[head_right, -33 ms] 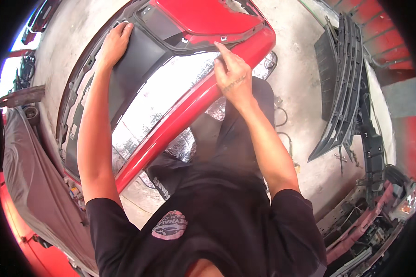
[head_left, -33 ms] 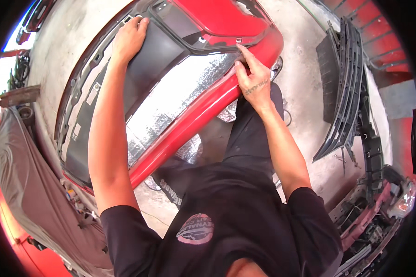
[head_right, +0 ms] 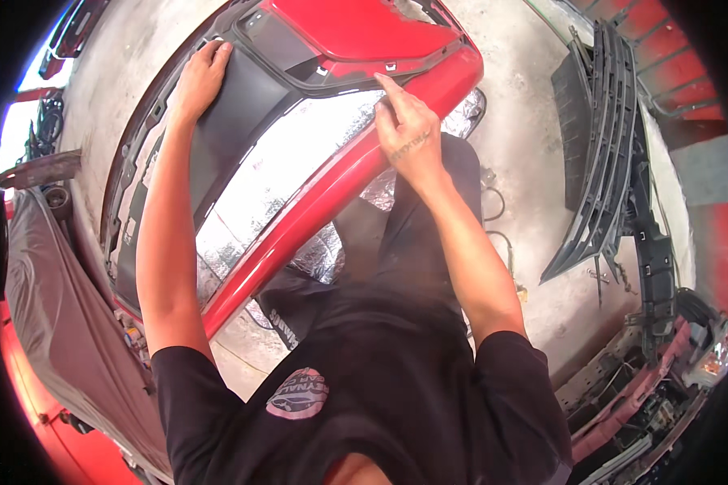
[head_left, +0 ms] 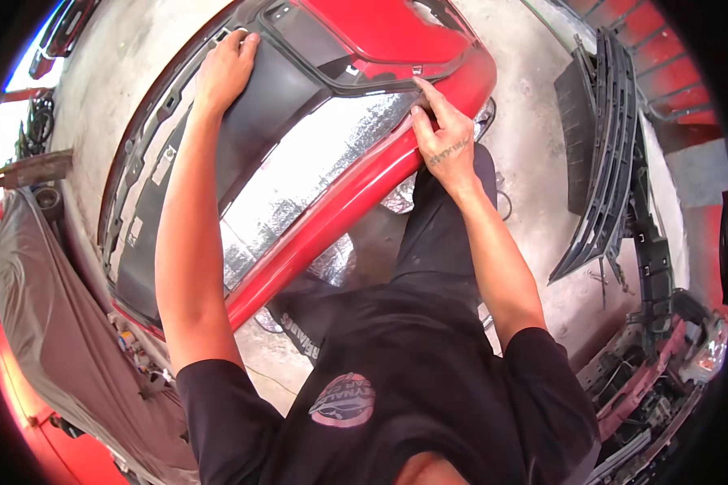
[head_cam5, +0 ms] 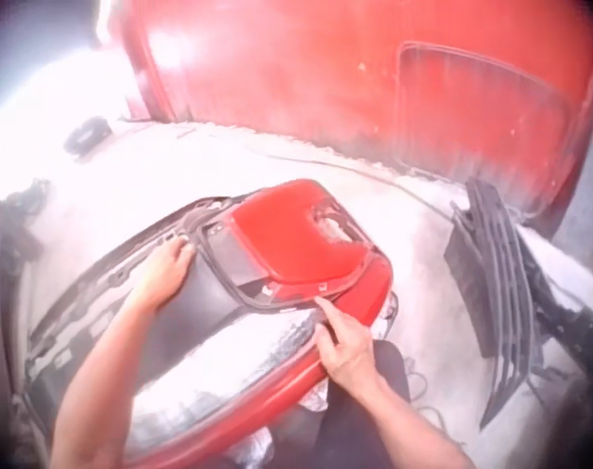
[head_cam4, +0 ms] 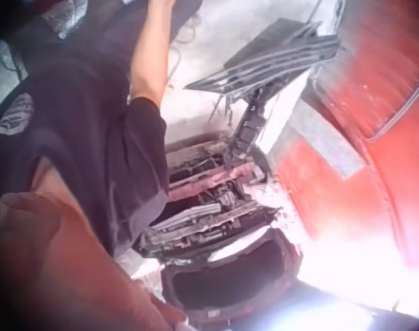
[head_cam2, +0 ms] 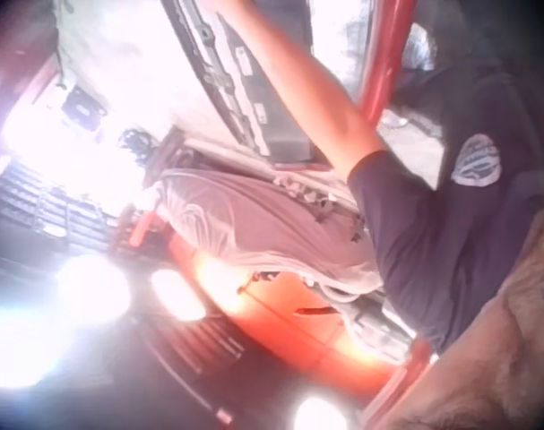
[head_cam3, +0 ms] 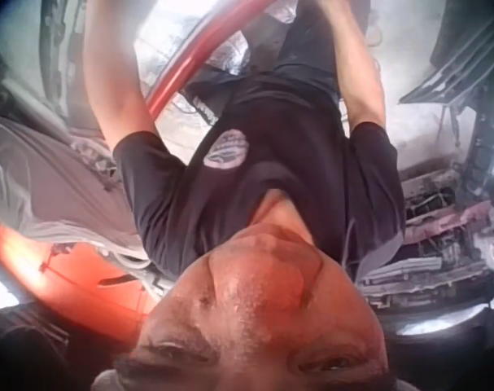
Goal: The person uses a screwdriver to pry and remove plastic clips from a car bumper, then uses a heat gun to apply heat to the surface of the bumper.
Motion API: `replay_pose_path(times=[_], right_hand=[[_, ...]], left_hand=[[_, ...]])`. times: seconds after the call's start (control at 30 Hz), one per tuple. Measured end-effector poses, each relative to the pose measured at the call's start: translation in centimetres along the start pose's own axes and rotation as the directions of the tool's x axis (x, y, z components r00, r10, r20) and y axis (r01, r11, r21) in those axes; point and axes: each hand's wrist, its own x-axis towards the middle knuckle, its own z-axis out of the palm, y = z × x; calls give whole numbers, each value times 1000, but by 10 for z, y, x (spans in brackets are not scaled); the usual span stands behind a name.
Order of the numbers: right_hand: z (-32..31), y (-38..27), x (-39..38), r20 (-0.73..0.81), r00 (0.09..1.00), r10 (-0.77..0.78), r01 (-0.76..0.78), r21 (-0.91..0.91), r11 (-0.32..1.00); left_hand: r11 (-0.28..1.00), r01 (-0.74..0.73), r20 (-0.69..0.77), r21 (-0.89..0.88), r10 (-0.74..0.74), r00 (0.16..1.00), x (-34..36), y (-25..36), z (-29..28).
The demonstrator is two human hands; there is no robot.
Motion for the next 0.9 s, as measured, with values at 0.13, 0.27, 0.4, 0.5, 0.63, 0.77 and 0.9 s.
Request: replay_pose_path(times=[0.13,0.27,0.4,0.5,0.63,0.77,0.9], right_hand=[[-6,8,-1,-1,1000,-27,27,57,998],[-11,7,0,17,995,-103,103,2,995],[-12,6,7,83,996,21,-19,-21,1000],[-11,-3,14,95,995,-7,12,-58,998],[-12,1,38,85,985,-152,164,-153,975],[8,-1,86,130,945,-299,318,-173,932],[52,-12,146,257,902,-346,391,-147,909]], left_hand=[[976,-206,-266,70,217,939,-23,13,2],[959,-231,-405,-162,148,902,-100,66,5],[198,529,449,-825,-340,826,-153,126,49],[-499,506,698,-704,-350,625,-146,124,81],[-700,239,610,-673,-343,714,-129,123,110],[-736,188,575,-650,-313,756,-127,129,112],[-731,157,538,-664,-321,779,-130,120,122]])
